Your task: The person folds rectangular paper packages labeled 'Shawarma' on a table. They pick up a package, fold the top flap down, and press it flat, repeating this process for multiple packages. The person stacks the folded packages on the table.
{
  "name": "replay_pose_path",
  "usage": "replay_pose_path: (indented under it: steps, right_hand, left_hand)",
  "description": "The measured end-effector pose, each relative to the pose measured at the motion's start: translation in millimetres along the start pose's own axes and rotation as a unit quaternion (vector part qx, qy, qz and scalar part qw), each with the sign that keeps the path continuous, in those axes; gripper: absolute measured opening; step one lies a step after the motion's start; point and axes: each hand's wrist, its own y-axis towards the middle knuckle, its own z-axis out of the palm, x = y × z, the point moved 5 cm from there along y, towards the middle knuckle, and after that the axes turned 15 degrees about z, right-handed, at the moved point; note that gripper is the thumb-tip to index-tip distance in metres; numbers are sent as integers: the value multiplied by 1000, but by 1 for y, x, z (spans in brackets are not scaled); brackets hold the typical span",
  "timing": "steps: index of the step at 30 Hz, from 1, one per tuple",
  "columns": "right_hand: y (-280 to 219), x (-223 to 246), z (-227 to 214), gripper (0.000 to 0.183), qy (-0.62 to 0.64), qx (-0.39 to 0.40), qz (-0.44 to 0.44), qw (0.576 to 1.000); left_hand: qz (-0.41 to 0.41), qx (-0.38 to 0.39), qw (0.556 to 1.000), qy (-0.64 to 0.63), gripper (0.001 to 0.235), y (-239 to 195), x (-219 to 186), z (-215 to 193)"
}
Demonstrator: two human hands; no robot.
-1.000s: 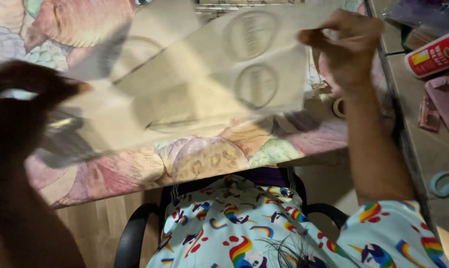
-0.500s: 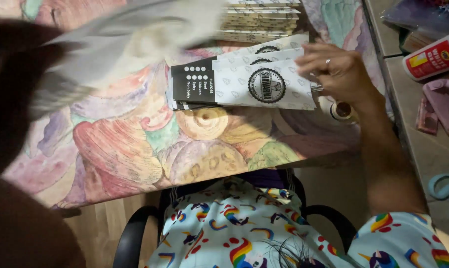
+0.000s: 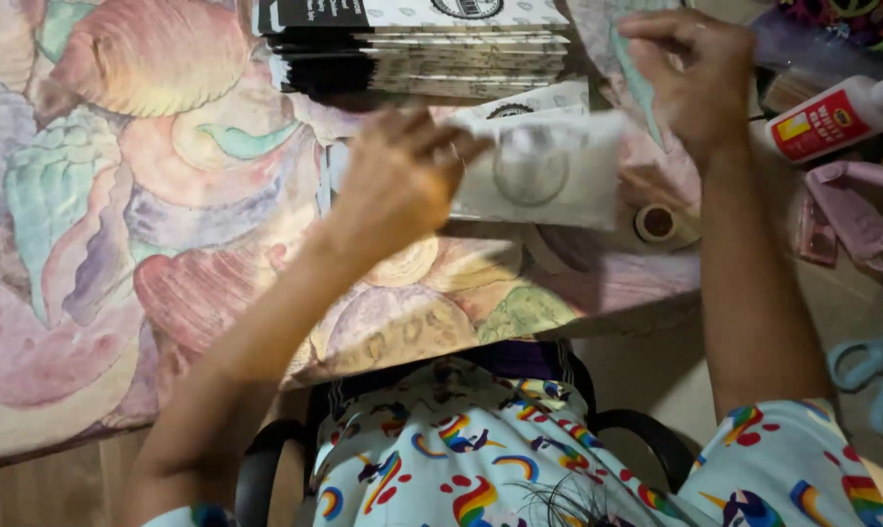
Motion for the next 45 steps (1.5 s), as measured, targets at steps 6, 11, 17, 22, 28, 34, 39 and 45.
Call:
replay_pose_path:
  steps: [6, 11, 17, 22, 28, 34, 39, 45]
  right_hand:
    - [22, 67, 46, 23, -51, 36, -77, 995]
    - [41, 53, 89, 45, -147, 127, -40, 980]
    - [28, 32, 93, 23, -200, -5, -194, 960]
    - [8, 57, 70, 26, -146, -36, -249, 957]
    - [-47, 115, 33, 25, -39, -66, -330, 941]
    - [-92, 159, 11, 8, -51, -80, -411, 907]
    - [-90, 174, 4, 9, -55, -25, -411, 910]
    - [-86, 120, 25, 87, 317, 67, -42, 945]
  left_hand:
    - [-58, 254, 964, -49, 50, -48, -27, 55]
    - [-42, 189, 980, -38, 27, -55, -11, 63]
    - [-113, 263, 953, -98, 51, -56, -9, 63]
    - [-95, 27, 995, -32, 32, -15, 32, -6]
    - [-222, 287, 924, -123, 107, 0, 71, -35]
    - [-258, 400, 784, -400, 106, -25, 28, -17]
    - [-254, 271, 809, -455, 96, -60, 2, -10]
    - [-250, 79, 893, -366, 75, -75, 2, -48]
